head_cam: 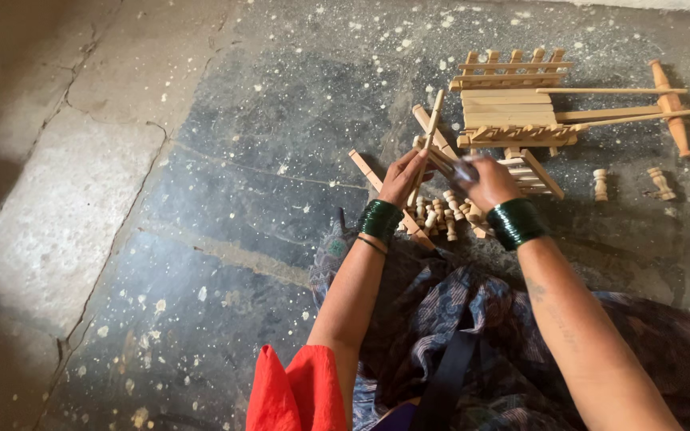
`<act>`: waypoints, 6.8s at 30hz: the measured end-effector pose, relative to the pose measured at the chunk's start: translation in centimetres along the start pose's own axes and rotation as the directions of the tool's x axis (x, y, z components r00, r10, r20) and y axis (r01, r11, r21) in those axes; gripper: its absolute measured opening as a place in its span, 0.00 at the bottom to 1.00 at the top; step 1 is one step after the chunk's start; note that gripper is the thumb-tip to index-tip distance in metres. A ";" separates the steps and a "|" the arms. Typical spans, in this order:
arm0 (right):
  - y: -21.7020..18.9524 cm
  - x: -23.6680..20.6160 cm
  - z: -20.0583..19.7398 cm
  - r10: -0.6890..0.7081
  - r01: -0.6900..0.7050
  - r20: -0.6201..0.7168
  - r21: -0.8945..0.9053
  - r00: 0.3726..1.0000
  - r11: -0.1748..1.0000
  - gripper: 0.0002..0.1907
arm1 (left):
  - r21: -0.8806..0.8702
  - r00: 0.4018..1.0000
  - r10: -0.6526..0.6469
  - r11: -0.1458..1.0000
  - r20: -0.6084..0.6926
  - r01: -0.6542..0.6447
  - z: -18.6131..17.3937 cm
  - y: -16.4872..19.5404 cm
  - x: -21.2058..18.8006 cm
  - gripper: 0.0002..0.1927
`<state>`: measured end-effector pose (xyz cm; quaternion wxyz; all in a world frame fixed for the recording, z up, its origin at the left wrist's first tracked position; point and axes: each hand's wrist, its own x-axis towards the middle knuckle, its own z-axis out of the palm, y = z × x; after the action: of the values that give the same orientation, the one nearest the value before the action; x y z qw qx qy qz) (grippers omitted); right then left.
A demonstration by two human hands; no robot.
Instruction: The person sits on the floor and wipes small wooden toy parts, including spindles, bars, and miniature cart frames, one at a time with a white cloth. They set each wiped piece aside and continue with the next piece, later lifting a larger wooden toy frame to wipe its bars.
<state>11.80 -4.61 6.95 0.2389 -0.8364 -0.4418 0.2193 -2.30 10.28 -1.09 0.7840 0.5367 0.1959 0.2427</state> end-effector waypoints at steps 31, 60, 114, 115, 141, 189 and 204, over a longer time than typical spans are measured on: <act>0.9 -0.2 0.6 0.026 -0.020 -0.056 0.105 0.998 0.994 0.20 | -0.218 0.999 -0.037 0.975 -0.004 0.035 -1.5 -1.1 0.2 0.26; 7.8 -3.5 -4.7 -0.017 0.059 -0.347 0.112 0.938 0.992 0.21 | -0.252 0.993 -0.018 0.967 0.120 0.048 -1.1 -0.3 -0.9 0.23; 13.5 -10.5 -2.5 -0.291 0.117 -0.647 -0.299 0.705 0.947 0.10 | 0.741 0.914 0.302 0.671 -0.272 -0.002 0.4 3.7 -2.8 0.24; 13.3 -10.6 -2.5 -0.294 0.116 -0.643 -0.305 0.708 0.945 0.10 | 0.747 0.911 0.314 0.665 -0.269 -0.009 0.5 3.8 -2.7 0.23; 13.2 -10.0 -5.7 -0.172 0.184 -0.430 -0.015 0.886 0.983 0.14 | 0.854 0.880 0.473 0.473 -0.038 -0.217 2.4 6.7 -4.1 0.14; 21.1 -8.1 -2.6 -0.163 0.019 -0.698 -0.210 0.698 0.978 0.13 | 0.803 0.863 0.363 0.590 -0.353 0.080 -2.0 -0.7 -0.7 0.21; 13.5 -7.2 0.0 -0.283 0.174 -0.576 -0.238 0.767 0.955 0.20 | 0.797 0.846 0.365 0.593 -0.388 0.110 -0.8 1.5 -2.1 0.14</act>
<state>16.68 -17.41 0.06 0.3196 -0.8194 -0.4581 -0.1287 -4.68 10.15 0.16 0.3587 0.7556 0.4439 0.3217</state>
